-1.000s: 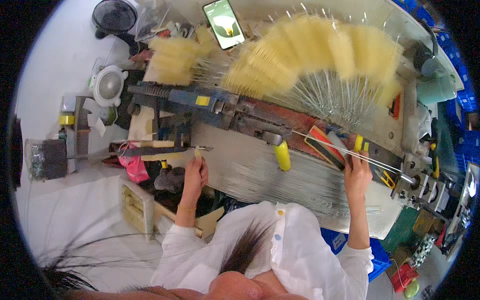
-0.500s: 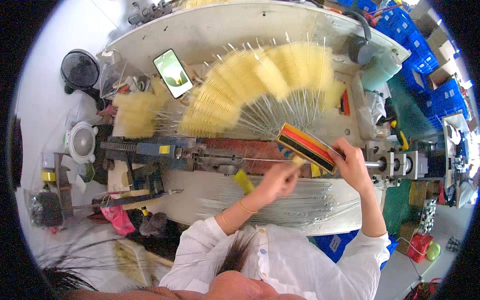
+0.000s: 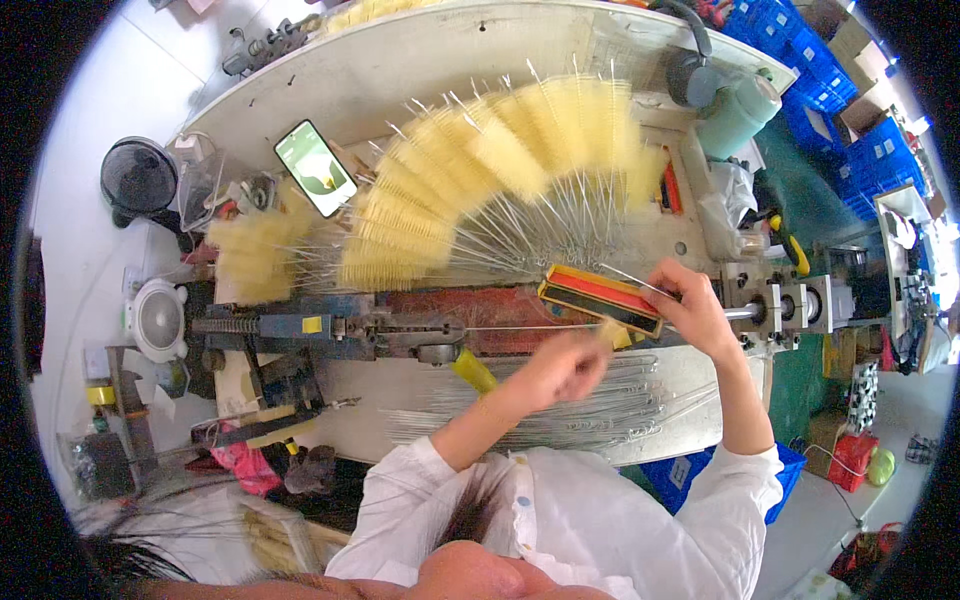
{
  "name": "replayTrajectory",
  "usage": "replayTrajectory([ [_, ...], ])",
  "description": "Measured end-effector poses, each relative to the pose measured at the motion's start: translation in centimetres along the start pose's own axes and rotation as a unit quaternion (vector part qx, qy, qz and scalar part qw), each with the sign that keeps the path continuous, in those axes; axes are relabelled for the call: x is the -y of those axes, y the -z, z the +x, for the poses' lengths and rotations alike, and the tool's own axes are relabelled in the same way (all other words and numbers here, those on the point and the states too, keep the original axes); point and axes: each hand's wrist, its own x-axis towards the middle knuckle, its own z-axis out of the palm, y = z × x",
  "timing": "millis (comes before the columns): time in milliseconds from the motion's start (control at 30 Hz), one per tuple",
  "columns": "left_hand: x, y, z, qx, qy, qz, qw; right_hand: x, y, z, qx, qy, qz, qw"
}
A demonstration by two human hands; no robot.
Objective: The person manufactures wire brushes by inserting metal wire rods and bristle strips into a twisting machine, clamping them, and operating the machine to twist them into spiral brushes.
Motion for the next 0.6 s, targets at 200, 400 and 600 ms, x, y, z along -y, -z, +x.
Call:
replayTrajectory([
  [200,-0.2,0.1,-3.9,-0.217,-0.108,-0.13,0.962,1.0,-2.1,-0.3,-0.125,-0.048,-0.034,0.99],
  [400,-2.3,0.1,-5.8,-0.165,-0.029,-0.188,0.968,3.0,-4.5,-0.9,0.007,0.113,-0.041,0.993],
  [600,-0.3,2.1,-6.4,-0.094,-0.024,-0.045,0.994,3.6,-3.2,0.9,0.124,-0.055,0.103,0.985],
])
